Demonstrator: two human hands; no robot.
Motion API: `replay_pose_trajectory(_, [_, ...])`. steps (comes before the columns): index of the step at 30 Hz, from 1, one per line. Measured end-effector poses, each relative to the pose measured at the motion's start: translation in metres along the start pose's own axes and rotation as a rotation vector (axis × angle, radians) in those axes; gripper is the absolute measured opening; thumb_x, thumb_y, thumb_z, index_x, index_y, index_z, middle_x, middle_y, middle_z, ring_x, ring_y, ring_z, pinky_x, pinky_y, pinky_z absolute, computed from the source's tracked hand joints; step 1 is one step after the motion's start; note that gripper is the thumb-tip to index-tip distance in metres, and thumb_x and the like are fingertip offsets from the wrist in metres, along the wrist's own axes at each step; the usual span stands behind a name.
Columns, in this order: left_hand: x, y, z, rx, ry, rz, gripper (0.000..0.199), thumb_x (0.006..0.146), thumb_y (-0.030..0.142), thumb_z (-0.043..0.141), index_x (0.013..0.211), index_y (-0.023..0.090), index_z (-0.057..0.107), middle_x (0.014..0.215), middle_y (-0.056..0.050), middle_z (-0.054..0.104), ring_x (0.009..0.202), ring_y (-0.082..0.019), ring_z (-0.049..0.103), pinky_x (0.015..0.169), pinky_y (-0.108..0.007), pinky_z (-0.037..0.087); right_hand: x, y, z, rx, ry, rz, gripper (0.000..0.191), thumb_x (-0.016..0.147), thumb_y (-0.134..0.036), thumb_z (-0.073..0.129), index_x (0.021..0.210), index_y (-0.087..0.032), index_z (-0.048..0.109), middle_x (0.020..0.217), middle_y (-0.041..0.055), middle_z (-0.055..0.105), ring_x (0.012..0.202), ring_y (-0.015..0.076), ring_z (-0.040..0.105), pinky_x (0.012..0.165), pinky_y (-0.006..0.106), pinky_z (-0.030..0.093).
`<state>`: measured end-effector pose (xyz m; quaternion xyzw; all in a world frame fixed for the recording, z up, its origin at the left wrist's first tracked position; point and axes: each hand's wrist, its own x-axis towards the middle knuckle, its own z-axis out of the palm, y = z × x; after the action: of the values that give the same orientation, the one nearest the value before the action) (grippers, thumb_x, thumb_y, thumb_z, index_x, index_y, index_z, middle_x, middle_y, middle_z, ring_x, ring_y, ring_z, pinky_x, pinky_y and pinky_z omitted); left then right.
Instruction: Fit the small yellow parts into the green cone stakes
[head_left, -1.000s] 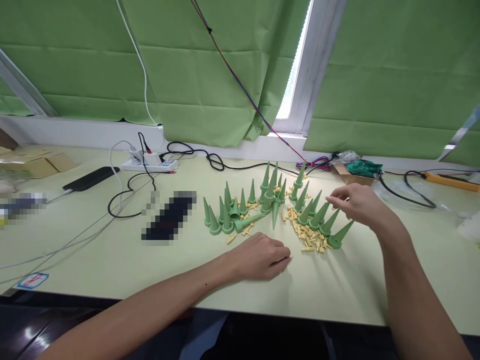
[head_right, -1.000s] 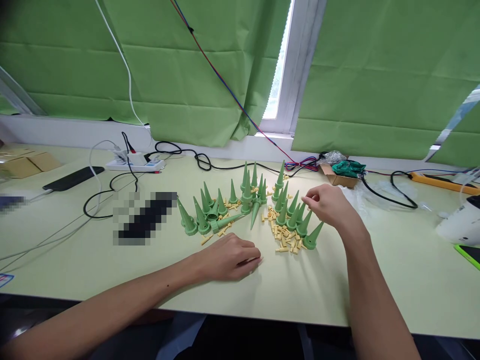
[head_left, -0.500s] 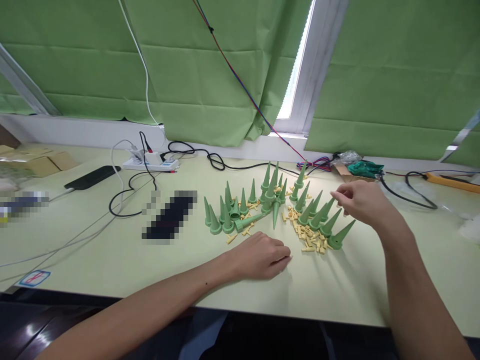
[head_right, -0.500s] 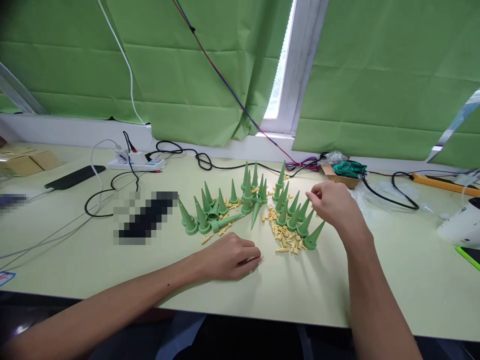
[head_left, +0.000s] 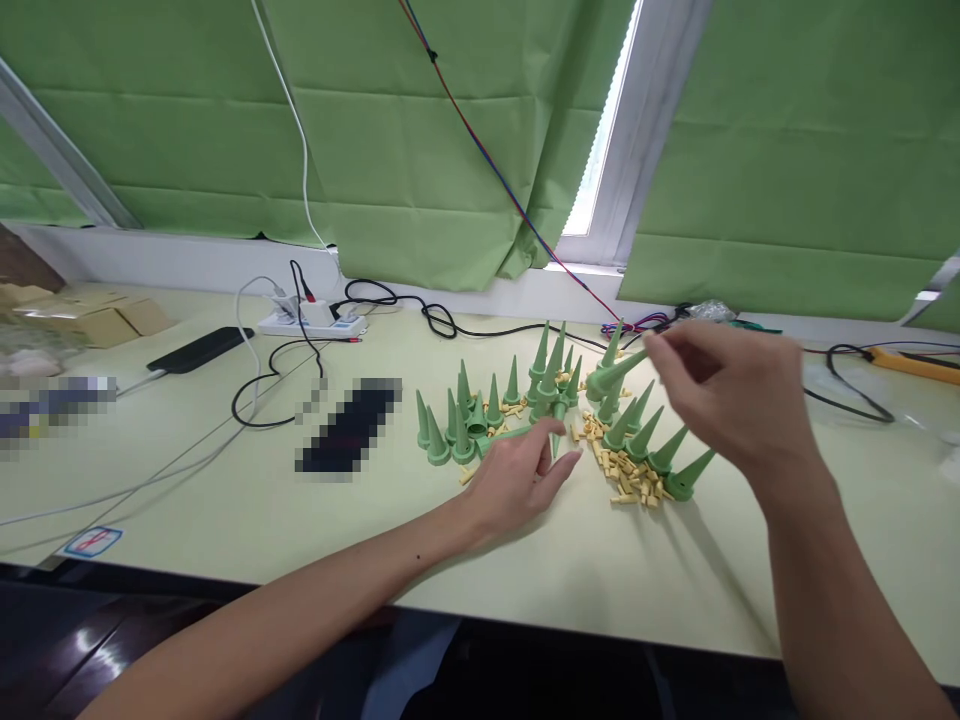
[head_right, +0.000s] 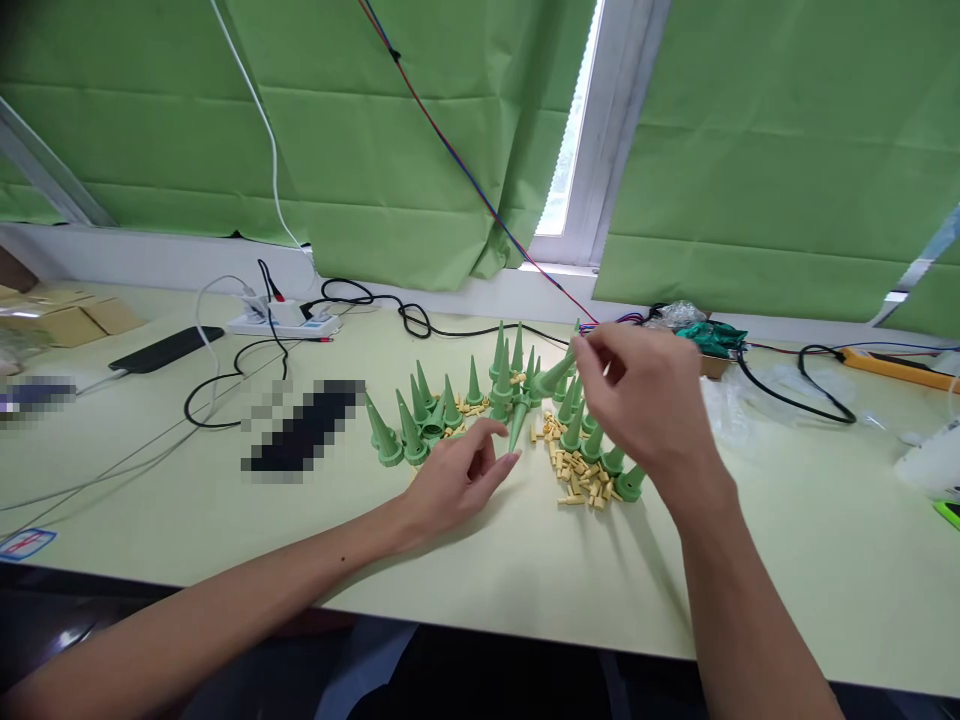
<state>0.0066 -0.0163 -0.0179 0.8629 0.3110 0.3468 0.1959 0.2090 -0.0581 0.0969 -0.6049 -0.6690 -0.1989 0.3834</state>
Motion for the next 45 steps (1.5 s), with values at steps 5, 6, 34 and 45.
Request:
replay_pose_trajectory(5, [0.002, 0.000, -0.002, 0.002, 0.001, -0.034, 0.035, 0.093, 0.048, 0.052, 0.112, 0.019, 0.050, 0.060, 0.008, 0.045, 0.050, -0.010, 0.042, 0.051, -0.022, 0.029, -0.019, -0.025, 0.021, 0.178, -0.319, -0.151, 0.034, 0.095, -0.030, 0.047, 0.063, -0.019, 0.053, 0.056, -0.0003, 0.053, 0.051, 0.0123, 0.043, 0.054, 0.027, 0.032])
replay_pose_trajectory(6, [0.002, -0.001, -0.001, 0.004, -0.015, -0.032, 0.029, 0.094, 0.045, 0.051, 0.105, 0.019, 0.052, 0.058, 0.007, 0.045, 0.050, -0.010, 0.041, 0.051, -0.023, 0.028, -0.023, -0.029, 0.025, 0.198, -0.355, -0.182, 0.033, 0.095, -0.028, 0.046, 0.064, -0.019, 0.051, 0.058, -0.0003, 0.053, 0.052, 0.0119, 0.043, 0.054, 0.026, 0.031])
replay_pose_trajectory(34, [0.000, -0.003, 0.002, 0.016, -0.103, -0.108, 0.030, 0.095, 0.038, 0.046, 0.073, 0.020, 0.036, 0.055, 0.005, 0.042, 0.050, -0.011, 0.038, 0.053, -0.026, 0.027, -0.085, 0.082, 0.015, 0.266, -0.841, 0.796, 0.026, 0.071, -0.031, 0.070, 0.092, -0.018, 0.060, 0.090, 0.0096, 0.072, 0.063, 0.0198, 0.069, 0.060, 0.031, 0.055])
replay_pose_trajectory(45, [-0.001, 0.000, 0.002, 0.003, -0.128, -0.118, 0.030, 0.096, 0.038, 0.045, 0.073, 0.020, 0.037, 0.055, 0.005, 0.042, 0.051, -0.011, 0.037, 0.053, -0.026, 0.028, -0.072, 0.070, 0.040, 0.210, -0.835, 0.673, 0.020, 0.079, -0.027, 0.066, 0.068, -0.021, 0.051, 0.073, 0.0040, 0.073, 0.070, 0.0196, 0.071, 0.064, 0.027, 0.049])
